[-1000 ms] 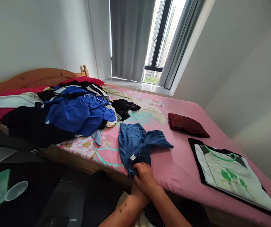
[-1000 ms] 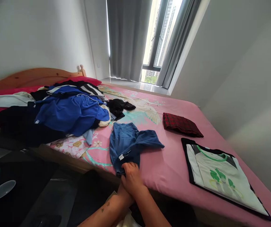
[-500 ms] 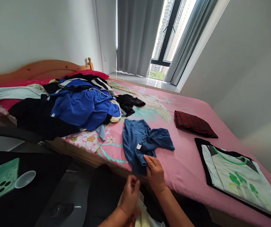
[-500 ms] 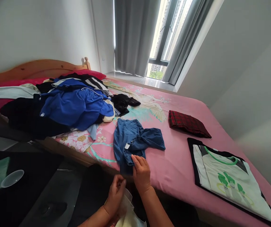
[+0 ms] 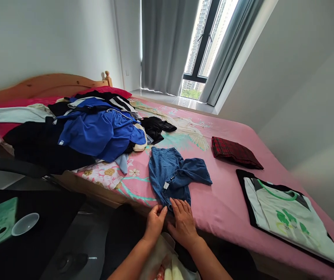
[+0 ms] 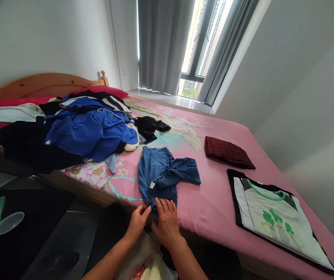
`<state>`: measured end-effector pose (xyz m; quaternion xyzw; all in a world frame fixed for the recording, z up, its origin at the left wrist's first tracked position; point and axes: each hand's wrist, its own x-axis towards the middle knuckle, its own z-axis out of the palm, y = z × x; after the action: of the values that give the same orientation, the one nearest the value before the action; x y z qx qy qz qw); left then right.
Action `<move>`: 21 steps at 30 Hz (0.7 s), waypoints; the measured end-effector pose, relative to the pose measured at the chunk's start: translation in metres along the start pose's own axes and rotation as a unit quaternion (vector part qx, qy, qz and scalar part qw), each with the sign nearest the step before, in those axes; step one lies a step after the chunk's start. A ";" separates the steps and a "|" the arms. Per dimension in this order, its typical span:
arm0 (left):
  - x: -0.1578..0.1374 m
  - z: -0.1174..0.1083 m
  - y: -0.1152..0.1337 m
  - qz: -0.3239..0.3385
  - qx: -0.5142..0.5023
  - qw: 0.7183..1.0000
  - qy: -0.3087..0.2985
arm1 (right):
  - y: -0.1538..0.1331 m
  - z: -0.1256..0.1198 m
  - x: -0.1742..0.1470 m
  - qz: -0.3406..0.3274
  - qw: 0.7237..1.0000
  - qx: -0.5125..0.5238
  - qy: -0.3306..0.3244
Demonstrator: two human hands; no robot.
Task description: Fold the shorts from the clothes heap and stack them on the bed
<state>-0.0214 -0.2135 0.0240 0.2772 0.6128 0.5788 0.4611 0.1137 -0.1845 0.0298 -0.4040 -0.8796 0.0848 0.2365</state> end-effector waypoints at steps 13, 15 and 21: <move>-0.006 0.006 0.004 -0.088 -0.077 0.993 -0.003 | -0.006 -0.009 0.007 0.027 0.998 0.043 0.035; -0.005 0.005 0.005 -0.087 -0.069 0.994 0.005 | -0.007 -0.010 0.012 0.036 0.997 0.041 0.046; 0.000 0.003 0.003 -0.074 -0.071 0.995 0.005 | -0.013 -0.007 0.010 -0.003 1.000 0.022 0.014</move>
<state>-0.0190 -0.2113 0.0268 0.1952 0.5911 0.5866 0.5181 0.1029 -0.1855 0.0440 -0.3974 -0.8752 0.0983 0.2577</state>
